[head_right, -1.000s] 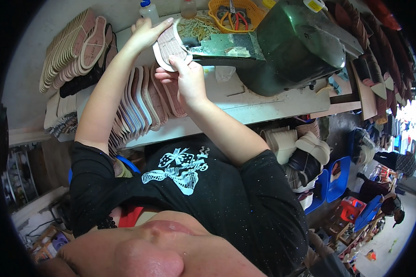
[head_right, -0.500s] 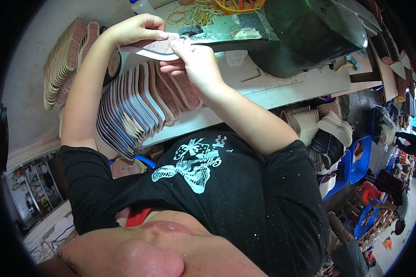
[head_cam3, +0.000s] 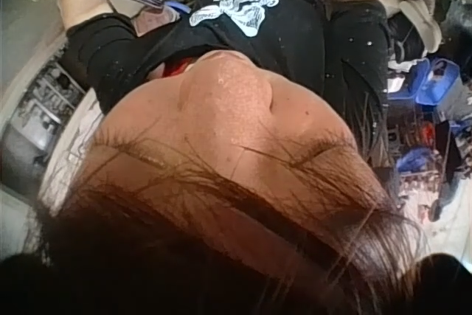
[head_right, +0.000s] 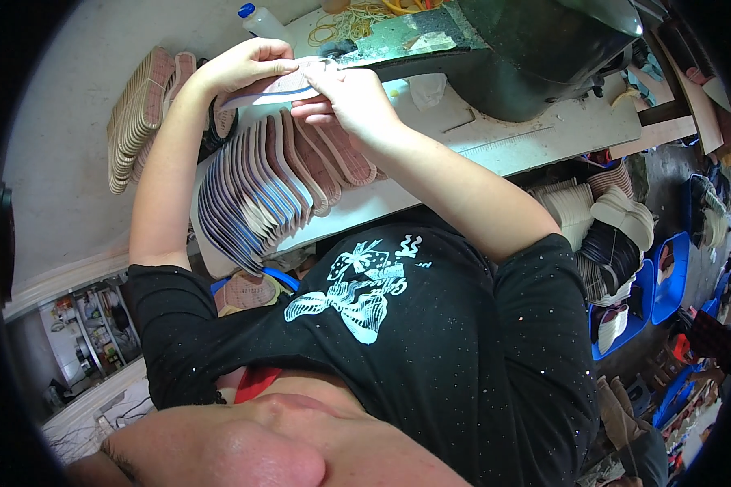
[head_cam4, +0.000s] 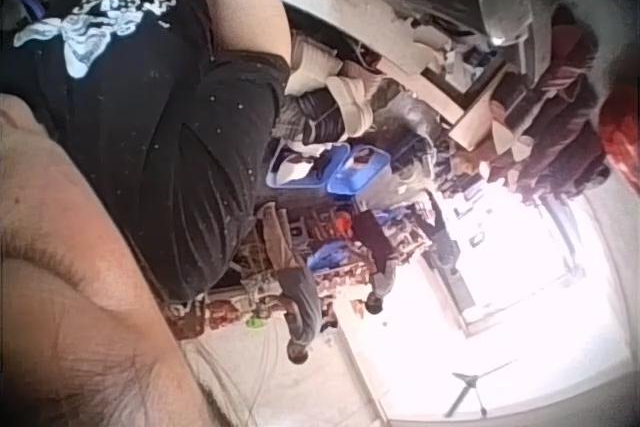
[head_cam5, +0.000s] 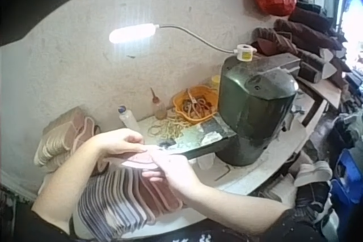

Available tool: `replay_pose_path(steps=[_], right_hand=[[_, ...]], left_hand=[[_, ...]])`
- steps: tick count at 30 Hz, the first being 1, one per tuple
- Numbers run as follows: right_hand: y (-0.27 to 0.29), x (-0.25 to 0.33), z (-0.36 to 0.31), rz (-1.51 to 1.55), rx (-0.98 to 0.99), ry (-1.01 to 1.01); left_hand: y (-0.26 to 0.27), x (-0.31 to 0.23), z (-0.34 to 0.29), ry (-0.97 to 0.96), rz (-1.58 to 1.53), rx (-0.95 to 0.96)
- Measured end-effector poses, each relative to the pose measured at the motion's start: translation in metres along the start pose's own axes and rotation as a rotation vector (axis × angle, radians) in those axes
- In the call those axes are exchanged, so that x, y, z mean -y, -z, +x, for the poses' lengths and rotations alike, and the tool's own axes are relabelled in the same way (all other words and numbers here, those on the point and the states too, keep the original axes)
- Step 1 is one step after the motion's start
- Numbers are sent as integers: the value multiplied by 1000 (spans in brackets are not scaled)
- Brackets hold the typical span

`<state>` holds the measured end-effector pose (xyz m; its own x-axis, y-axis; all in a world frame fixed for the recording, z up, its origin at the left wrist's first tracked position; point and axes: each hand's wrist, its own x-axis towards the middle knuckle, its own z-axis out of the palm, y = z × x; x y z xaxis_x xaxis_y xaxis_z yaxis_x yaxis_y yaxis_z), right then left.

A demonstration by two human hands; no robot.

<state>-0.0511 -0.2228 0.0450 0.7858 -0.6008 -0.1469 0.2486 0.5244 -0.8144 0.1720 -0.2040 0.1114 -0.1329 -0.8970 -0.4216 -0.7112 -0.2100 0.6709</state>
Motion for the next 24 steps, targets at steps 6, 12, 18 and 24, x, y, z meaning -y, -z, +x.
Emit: replay_pose_path(steps=[6,12,18,24], right_hand=[[7,-1,1,-9,31,18],[12,5,0,29,7,-12],[17,12,-1,1,-12,-36],[19,17,-30,-244,136,-189]], left_hand=[[-4,-1,-2,52,-23,-42],[-9,1,-5,-32,-73,54],[-17,-5,-13,17,-6,34],[-59,-29,-58,-2,-145,-124]])
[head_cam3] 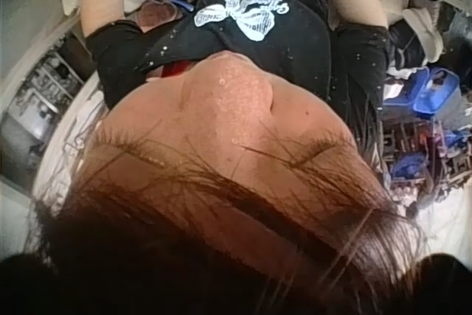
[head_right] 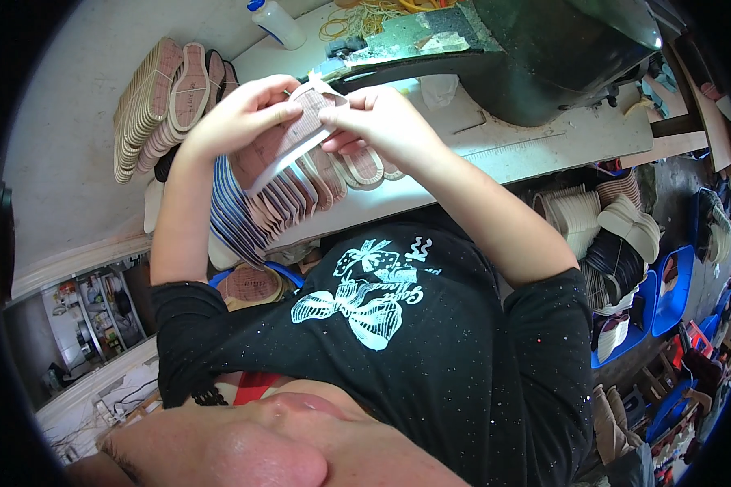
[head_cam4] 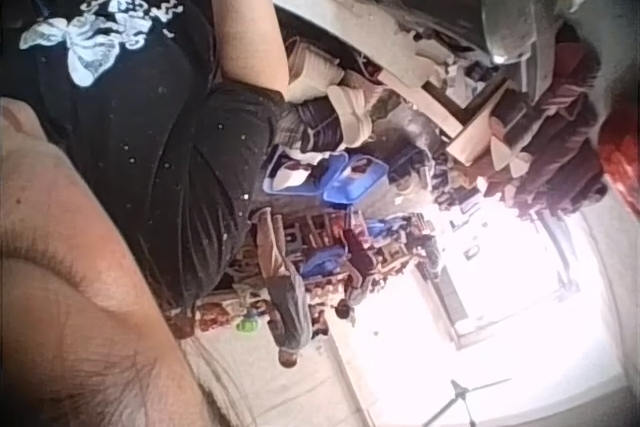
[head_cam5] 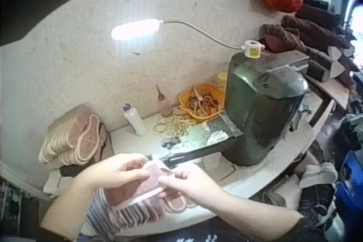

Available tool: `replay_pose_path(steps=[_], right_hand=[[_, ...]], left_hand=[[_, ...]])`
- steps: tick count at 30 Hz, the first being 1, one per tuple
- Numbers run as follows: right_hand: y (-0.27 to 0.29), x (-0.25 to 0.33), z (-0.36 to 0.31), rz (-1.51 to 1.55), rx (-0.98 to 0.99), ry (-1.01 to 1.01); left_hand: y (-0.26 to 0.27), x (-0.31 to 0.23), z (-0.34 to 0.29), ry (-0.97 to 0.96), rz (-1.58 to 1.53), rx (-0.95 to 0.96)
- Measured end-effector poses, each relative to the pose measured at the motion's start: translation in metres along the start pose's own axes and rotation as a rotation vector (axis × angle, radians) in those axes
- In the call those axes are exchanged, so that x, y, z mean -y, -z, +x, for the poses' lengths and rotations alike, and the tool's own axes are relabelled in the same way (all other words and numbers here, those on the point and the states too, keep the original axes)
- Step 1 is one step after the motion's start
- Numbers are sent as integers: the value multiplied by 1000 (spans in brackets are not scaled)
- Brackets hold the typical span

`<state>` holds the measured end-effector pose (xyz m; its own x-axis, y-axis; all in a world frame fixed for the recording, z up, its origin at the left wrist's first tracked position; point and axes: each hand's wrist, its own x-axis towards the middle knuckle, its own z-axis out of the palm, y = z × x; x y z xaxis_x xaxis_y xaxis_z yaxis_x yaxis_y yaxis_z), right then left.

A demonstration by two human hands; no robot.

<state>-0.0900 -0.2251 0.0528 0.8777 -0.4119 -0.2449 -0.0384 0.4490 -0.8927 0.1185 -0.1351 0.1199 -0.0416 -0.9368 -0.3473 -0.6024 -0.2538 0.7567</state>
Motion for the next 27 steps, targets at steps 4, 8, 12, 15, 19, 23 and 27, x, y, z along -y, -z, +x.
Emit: replay_pose_path(steps=[4,8,12,15,19,23,27], right_hand=[[-6,-3,-22,-384,-251,631],[-2,0,-36,-842,-220,1031],[2,-6,-48,-928,-225,949],[5,-19,-50,-64,-61,308],[13,-28,-50,153,120,176],[29,-12,-55,-344,274,433],[39,10,-53,-1008,333,907]], left_hand=[[-42,-10,-32,-209,95,-305],[-67,-25,-54,-183,152,-388],[-99,-37,-68,-202,240,-502],[-122,-39,-76,-182,186,-588],[-140,-42,-83,-131,143,-612],[-143,-49,-88,-48,52,-523],[-141,-52,-84,-89,122,-450]])
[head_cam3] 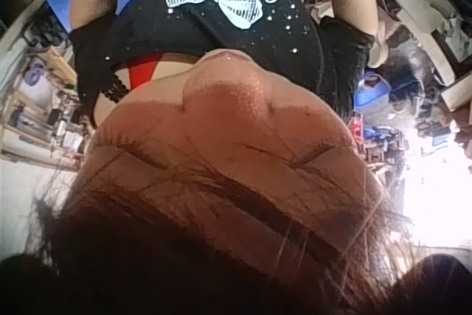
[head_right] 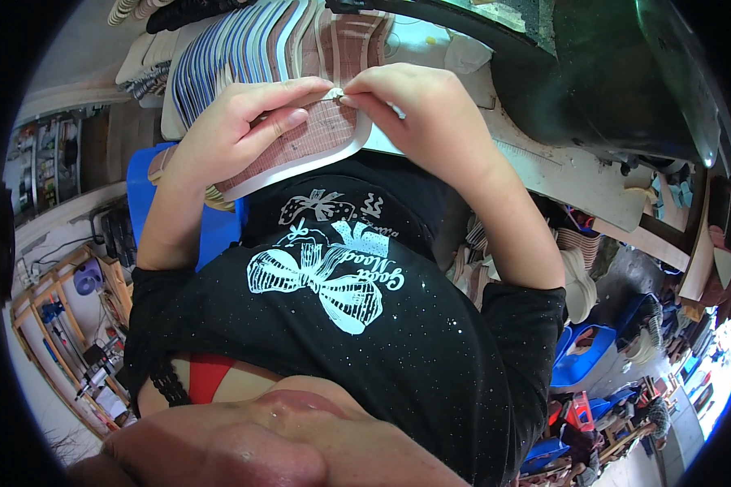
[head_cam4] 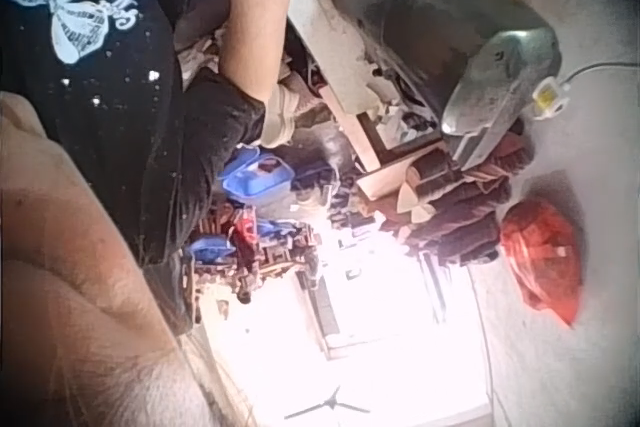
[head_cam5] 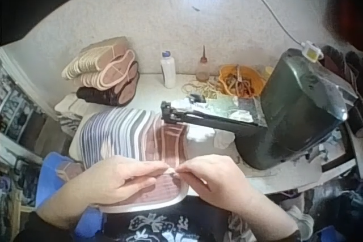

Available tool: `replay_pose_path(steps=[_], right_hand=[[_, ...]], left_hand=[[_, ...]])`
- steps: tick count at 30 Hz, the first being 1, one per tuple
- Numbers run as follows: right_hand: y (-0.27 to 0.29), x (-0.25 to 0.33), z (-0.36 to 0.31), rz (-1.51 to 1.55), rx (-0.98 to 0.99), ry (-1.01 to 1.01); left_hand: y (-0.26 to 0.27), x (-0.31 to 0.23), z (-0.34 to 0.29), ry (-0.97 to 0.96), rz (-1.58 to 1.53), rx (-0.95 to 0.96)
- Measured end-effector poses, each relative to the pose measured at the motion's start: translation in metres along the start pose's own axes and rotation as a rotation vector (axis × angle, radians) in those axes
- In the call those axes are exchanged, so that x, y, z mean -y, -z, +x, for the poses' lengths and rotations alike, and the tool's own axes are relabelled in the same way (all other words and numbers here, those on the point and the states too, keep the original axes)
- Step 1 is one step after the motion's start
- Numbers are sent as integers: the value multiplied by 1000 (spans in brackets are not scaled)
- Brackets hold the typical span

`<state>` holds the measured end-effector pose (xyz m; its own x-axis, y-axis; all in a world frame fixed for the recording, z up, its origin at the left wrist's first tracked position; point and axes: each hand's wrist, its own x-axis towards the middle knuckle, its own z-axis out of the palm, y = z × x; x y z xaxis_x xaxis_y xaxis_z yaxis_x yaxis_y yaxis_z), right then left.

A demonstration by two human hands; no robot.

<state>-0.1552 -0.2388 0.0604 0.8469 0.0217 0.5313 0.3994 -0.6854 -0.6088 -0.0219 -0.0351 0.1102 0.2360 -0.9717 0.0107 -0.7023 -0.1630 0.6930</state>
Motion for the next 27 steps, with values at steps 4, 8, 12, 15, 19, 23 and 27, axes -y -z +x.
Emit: replay_pose_path(steps=[4,8,12,15,19,23,27], right_hand=[[0,-2,4,358,20,-345],[-8,-11,10,1023,20,-699],[1,-15,22,269,130,-191],[12,-15,37,-35,371,239],[9,-8,49,-293,432,409],[-3,3,42,35,331,-173],[-10,4,42,600,365,-756]], left_hand=[[-1,2,6,-24,-38,-47],[0,7,4,-11,-87,-105],[4,14,-2,11,-126,-49],[7,20,-4,55,-96,35],[12,28,-2,54,-153,106],[13,32,0,-9,-147,67],[13,40,-2,-48,-14,60]])
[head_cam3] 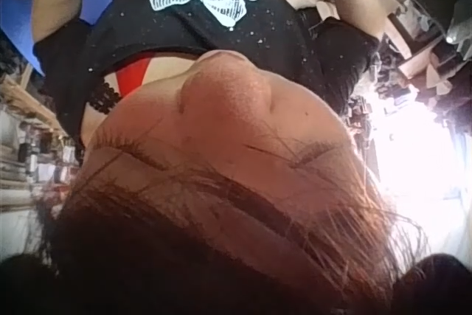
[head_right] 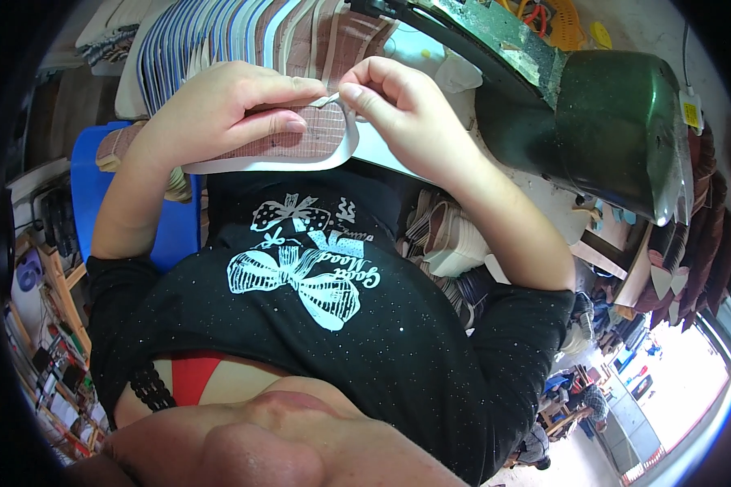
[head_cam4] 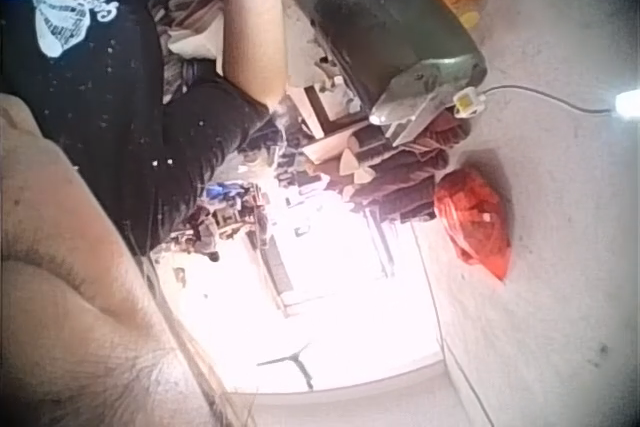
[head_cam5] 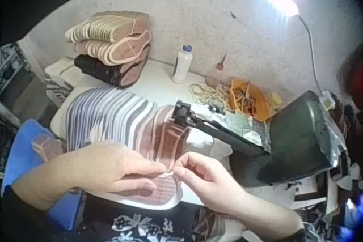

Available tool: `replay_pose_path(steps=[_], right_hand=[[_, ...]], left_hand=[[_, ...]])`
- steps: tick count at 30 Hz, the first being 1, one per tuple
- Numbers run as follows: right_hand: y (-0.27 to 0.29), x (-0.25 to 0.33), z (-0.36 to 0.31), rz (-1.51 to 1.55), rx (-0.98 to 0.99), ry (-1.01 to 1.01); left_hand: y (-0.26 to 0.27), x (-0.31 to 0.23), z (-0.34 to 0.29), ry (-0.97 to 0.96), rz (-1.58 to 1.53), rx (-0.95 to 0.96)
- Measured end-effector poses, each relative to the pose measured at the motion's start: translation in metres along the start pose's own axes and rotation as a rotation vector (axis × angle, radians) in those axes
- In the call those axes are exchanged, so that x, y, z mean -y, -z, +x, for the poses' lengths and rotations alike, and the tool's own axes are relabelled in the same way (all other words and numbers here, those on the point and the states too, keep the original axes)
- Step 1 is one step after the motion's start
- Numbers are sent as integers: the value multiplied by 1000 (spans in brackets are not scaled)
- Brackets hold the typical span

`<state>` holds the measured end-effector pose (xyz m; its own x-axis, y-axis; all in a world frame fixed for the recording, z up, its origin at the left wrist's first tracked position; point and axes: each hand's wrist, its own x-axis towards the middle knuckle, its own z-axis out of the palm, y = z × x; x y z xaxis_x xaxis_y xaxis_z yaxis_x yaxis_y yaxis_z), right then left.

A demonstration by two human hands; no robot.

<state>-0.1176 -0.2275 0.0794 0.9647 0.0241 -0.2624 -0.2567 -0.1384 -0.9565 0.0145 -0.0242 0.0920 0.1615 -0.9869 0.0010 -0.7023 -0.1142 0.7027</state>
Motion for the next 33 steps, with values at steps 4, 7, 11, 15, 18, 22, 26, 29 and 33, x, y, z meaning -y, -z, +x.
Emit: replay_pose_path(steps=[4,7,11,15,18,22,26,29,33], right_hand=[[0,10,-1,-377,37,329],[0,14,1,-704,-107,462],[2,12,2,-599,-375,454],[-4,-1,5,328,-294,175],[-32,-19,11,471,-194,-31],[-42,-34,32,687,-443,26],[-48,-32,54,733,-542,198],[-53,-23,70,711,-560,271],[-44,-14,84,724,-609,294]], left_hand=[[6,10,-1,-37,35,-7],[11,14,6,-106,88,-16],[23,19,20,-109,21,28],[37,29,35,-108,58,99],[42,36,52,-195,137,52],[61,40,88,-296,286,-9],[105,47,123,-181,396,305],[113,53,149,-140,279,342],[119,67,192,-53,9,578]])
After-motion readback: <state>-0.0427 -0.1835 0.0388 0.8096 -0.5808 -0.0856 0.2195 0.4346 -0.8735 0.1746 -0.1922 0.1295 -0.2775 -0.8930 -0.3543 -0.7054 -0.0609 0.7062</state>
